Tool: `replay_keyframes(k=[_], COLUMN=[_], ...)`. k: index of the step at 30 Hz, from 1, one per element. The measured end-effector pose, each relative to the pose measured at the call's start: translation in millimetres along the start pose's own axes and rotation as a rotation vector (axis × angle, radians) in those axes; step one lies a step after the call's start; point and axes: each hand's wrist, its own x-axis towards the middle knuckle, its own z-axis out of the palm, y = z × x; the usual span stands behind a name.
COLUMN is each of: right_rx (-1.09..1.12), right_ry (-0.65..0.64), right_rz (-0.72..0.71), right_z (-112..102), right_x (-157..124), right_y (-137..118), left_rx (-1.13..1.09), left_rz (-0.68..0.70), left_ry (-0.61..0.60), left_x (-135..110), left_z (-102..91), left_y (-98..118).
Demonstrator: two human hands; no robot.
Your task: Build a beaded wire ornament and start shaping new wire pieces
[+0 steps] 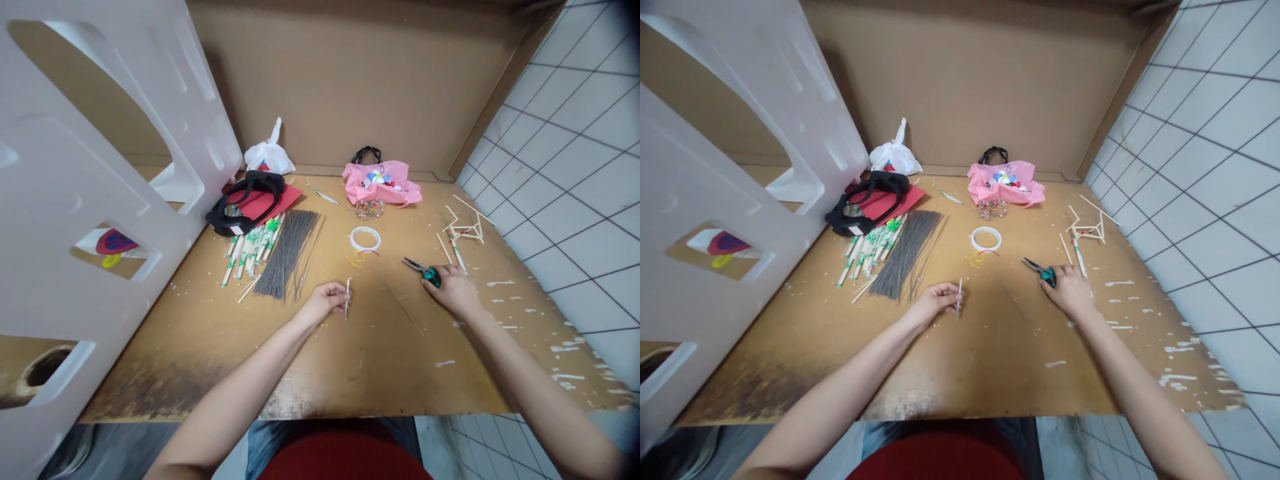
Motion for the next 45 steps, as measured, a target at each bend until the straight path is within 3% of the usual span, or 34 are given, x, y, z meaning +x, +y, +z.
replay_keyframes(k=[5,10,17,26,31,35,40,45], right_rx=[0.002,0.034,0.087,-0.044,-0.057,0.009,0.278,0.553], right_ry=[0.037,0.092,-0.313,-0.355,-0.369,-0.32,-0.165,-0.012], right_rz=[-0.01,-0.029,-0.069,-0.07,-0.05,-0.028,-0.087,-0.156], right_z=[3.6,-12.8,-34.2,-35.0,-35.4,-49.2,-65.3,-48.3], right_x=[-4.5,-11.5,-28.7,-27.0,-22.4,-19.1,-20.0,-22.7], right_y=[-0.8,-15.8,-60.5,-83.7,-82.6,-87.7,-114.2,-131.4], left_rx=[-0.006,-0.011,0.097,0.302,0.576,0.814,1.091,1.347], left_rz=[0.014,0.009,0.075,0.223,0.285,0.304,0.314,0.283], left_ry=[0.02,0.007,0.045,0.136,0.174,0.206,0.227,0.317], left_x=[1.3,1.3,5.2,9.4,11.7,22.0,36.2,34.2], left_z=[-0.4,1.0,0.9,-4.2,-9.5,-8.9,-3.9,-28.9], left_y=[-2.4,-3.4,-7.0,-10.3,-3.5,11.7,34.1,57.8])
